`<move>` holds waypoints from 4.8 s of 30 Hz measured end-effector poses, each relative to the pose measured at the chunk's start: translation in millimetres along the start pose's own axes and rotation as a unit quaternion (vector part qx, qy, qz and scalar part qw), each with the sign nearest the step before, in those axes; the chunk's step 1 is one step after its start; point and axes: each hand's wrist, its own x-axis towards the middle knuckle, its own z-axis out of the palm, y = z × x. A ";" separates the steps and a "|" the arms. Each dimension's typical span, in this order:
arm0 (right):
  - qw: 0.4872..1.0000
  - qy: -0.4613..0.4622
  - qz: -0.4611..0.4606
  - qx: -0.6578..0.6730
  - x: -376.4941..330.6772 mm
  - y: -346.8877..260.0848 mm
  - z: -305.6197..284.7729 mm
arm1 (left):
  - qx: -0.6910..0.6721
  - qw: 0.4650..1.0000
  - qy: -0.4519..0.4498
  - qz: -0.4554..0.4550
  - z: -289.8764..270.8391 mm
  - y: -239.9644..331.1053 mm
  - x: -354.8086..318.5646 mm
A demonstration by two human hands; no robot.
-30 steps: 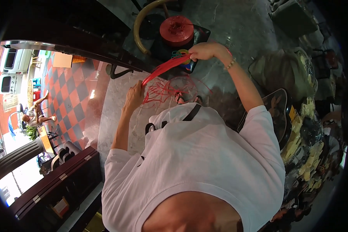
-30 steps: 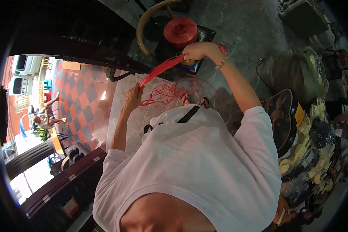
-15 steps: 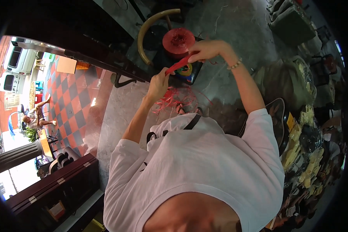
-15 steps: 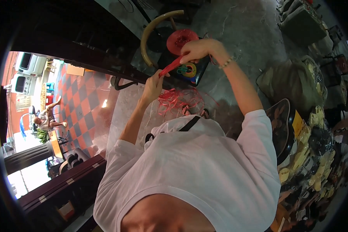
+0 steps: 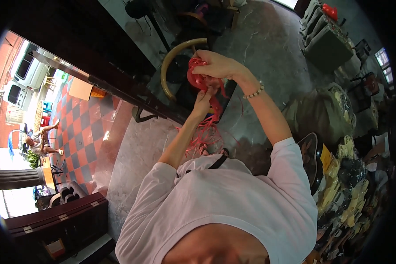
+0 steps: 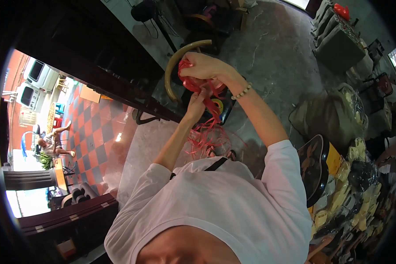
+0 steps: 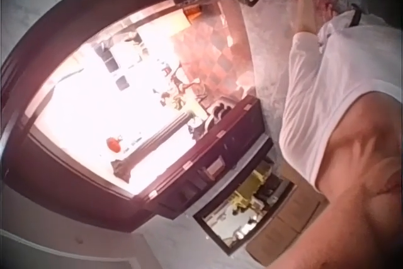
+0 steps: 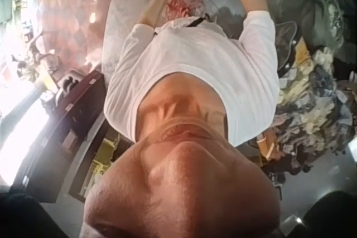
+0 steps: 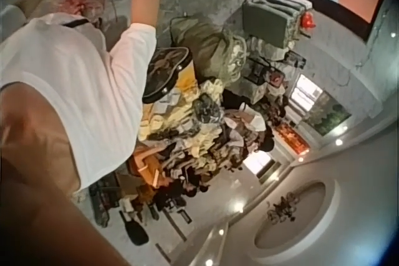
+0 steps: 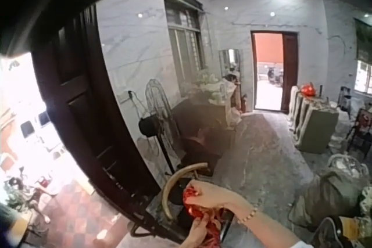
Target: Unwinding and measuring red plastic ribbon from a spool for packaging preparation.
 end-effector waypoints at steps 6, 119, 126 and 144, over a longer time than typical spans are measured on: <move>0.991 0.040 -0.050 -0.115 7.5 -1.2 -23.5 | -0.096 0.978 -0.139 -0.119 22.9 28.1 -30.6; 0.875 -0.481 0.039 -0.043 -15.3 70.9 44.2 | 0.693 0.703 0.133 -0.086 -68.5 57.3 -171.1; 0.899 -0.418 0.071 -0.107 -13.6 105.9 18.5 | 0.677 0.710 0.170 -0.092 -136.5 50.6 -235.2; 0.855 -0.473 0.019 -0.212 -27.0 91.6 19.3 | 0.680 0.722 0.122 -0.039 -73.7 31.5 -162.1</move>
